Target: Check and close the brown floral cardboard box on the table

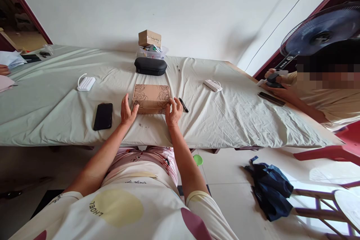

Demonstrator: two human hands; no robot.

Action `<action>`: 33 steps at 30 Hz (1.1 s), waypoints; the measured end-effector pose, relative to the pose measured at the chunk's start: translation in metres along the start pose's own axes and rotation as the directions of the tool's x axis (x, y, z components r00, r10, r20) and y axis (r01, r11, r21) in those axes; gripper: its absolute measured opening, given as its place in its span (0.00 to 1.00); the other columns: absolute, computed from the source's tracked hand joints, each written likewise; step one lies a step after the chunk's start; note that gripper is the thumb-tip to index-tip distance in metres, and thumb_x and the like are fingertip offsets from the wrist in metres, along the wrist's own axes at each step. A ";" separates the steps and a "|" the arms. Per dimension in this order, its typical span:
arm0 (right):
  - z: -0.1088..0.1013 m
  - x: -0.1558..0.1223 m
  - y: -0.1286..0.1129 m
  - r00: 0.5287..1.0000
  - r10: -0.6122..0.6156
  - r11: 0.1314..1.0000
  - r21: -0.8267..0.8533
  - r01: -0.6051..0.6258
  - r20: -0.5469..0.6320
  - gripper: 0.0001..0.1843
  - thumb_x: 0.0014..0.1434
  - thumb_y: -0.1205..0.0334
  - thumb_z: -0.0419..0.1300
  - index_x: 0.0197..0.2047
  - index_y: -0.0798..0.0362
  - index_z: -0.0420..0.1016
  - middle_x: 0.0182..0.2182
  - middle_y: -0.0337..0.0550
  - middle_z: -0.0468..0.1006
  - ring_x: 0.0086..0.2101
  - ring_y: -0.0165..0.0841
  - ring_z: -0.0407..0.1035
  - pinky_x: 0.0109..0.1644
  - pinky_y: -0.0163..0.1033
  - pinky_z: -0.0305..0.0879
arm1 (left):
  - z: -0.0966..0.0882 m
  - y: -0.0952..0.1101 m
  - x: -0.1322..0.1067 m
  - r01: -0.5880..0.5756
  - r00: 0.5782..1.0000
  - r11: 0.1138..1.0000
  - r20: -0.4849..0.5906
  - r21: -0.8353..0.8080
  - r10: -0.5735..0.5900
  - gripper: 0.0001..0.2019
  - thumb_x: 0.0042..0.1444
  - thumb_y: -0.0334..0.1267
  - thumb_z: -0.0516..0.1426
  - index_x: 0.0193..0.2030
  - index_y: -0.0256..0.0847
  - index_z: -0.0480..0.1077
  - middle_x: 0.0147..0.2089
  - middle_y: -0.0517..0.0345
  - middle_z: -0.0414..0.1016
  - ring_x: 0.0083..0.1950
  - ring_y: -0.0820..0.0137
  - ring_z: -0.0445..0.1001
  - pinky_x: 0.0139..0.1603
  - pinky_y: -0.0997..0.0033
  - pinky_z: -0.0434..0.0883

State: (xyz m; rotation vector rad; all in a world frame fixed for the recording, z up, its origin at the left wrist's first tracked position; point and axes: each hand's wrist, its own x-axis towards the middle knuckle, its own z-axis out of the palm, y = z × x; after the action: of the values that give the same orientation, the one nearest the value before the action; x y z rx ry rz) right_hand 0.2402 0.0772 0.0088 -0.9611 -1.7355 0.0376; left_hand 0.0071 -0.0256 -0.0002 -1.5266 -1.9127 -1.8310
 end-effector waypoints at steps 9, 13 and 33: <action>0.012 -0.016 -0.046 0.860 -0.335 0.911 -0.101 0.400 0.386 0.28 0.74 0.57 0.51 0.74 0.43 0.65 0.72 0.48 0.69 0.73 0.46 0.57 0.79 0.62 0.45 | 0.010 0.030 -0.010 -0.361 0.895 0.926 0.318 0.109 0.312 0.27 0.70 0.49 0.54 0.74 0.50 0.66 0.76 0.47 0.67 0.81 0.50 0.57 0.83 0.35 0.38; 0.012 -0.015 -0.042 0.873 -0.311 0.918 -0.118 0.378 0.376 0.28 0.74 0.58 0.50 0.74 0.45 0.65 0.71 0.48 0.69 0.74 0.45 0.56 0.79 0.62 0.45 | 0.010 0.028 -0.009 -0.362 0.891 0.924 0.338 0.124 0.304 0.27 0.70 0.44 0.53 0.75 0.48 0.65 0.76 0.46 0.66 0.81 0.51 0.57 0.83 0.35 0.38; 0.012 -0.013 0.003 0.945 0.005 0.996 0.077 -0.032 0.327 0.42 0.65 0.64 0.51 0.80 0.48 0.50 0.62 0.55 0.76 0.43 0.37 0.79 0.48 0.44 0.80 | 0.006 0.000 -0.006 -0.179 0.976 0.975 0.145 0.128 0.160 0.31 0.65 0.37 0.56 0.75 0.45 0.62 0.83 0.46 0.50 0.83 0.52 0.51 0.80 0.41 0.59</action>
State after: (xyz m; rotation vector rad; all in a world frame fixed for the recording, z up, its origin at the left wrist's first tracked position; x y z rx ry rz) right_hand 0.2332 0.0758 -0.0073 -0.9498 -2.0115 0.2933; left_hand 0.0134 -0.0243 -0.0054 -1.7447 -1.8538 -1.5260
